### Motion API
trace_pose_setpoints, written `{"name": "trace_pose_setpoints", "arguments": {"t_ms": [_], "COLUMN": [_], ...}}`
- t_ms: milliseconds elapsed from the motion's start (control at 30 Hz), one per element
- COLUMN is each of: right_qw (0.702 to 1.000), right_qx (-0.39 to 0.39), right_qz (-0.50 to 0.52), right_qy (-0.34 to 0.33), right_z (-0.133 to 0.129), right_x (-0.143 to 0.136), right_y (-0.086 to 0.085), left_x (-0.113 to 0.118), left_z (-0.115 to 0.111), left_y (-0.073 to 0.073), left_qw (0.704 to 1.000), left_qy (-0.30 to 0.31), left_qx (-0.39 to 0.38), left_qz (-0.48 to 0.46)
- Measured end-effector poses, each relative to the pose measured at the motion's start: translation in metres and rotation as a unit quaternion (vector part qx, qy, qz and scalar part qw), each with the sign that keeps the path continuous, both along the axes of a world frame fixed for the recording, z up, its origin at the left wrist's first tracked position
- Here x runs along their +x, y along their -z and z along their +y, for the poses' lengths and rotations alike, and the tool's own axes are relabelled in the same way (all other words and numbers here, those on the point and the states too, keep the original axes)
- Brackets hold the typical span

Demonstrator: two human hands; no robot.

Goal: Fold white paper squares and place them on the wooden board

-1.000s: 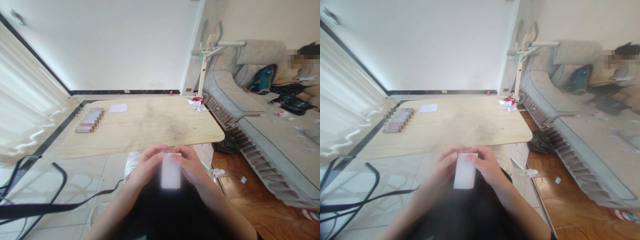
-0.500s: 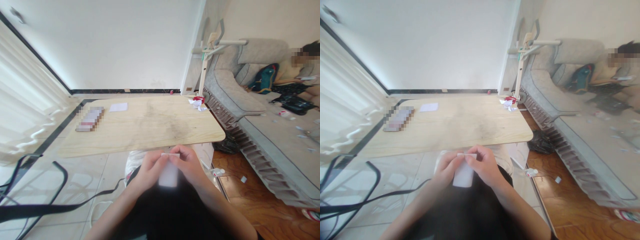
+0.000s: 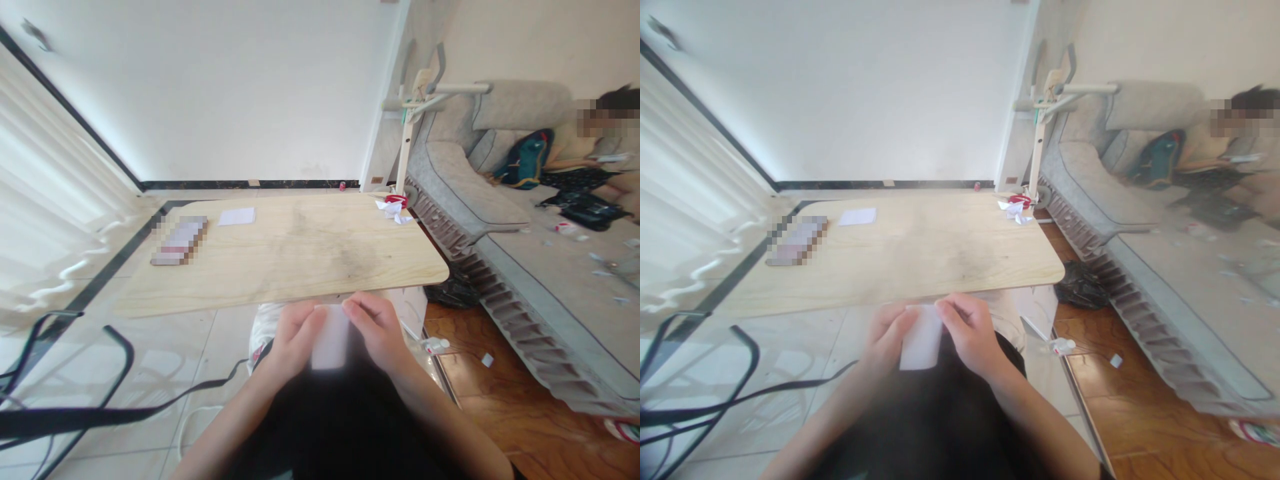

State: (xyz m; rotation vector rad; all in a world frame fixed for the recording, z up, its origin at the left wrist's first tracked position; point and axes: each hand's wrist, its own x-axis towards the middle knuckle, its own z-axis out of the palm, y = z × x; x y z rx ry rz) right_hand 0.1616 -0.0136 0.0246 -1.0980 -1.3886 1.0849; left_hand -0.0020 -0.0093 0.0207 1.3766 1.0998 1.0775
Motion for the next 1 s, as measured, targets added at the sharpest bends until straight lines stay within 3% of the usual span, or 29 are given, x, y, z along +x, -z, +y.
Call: {"name": "trace_pose_setpoints", "arguments": {"t_ms": [300,400,700,1000], "right_qw": [0.999,0.997,0.991,0.991], "right_qx": [0.008,0.005,0.018,0.029], "right_qz": [-0.045,-0.059,-0.077,-0.050], "right_qy": [-0.015,-0.053,-0.106,-0.122], "right_z": [0.003,0.003,0.001,0.006], "right_x": [0.001,0.004,0.015,0.024], "right_y": [-0.003,-0.004,-0.003,-0.003], "left_x": [-0.002,-0.003,-0.008,-0.009], "left_z": [0.000,-0.001,0.003,0.004], "left_y": [-0.009,-0.014,-0.012,-0.015], "left_qw": [0.999,0.998,0.995,0.989], "left_qy": [-0.018,-0.023,0.058,0.139], "left_qx": [-0.006,-0.027,-0.073,-0.044], "left_qz": [-0.041,-0.050,-0.043,0.011]}}
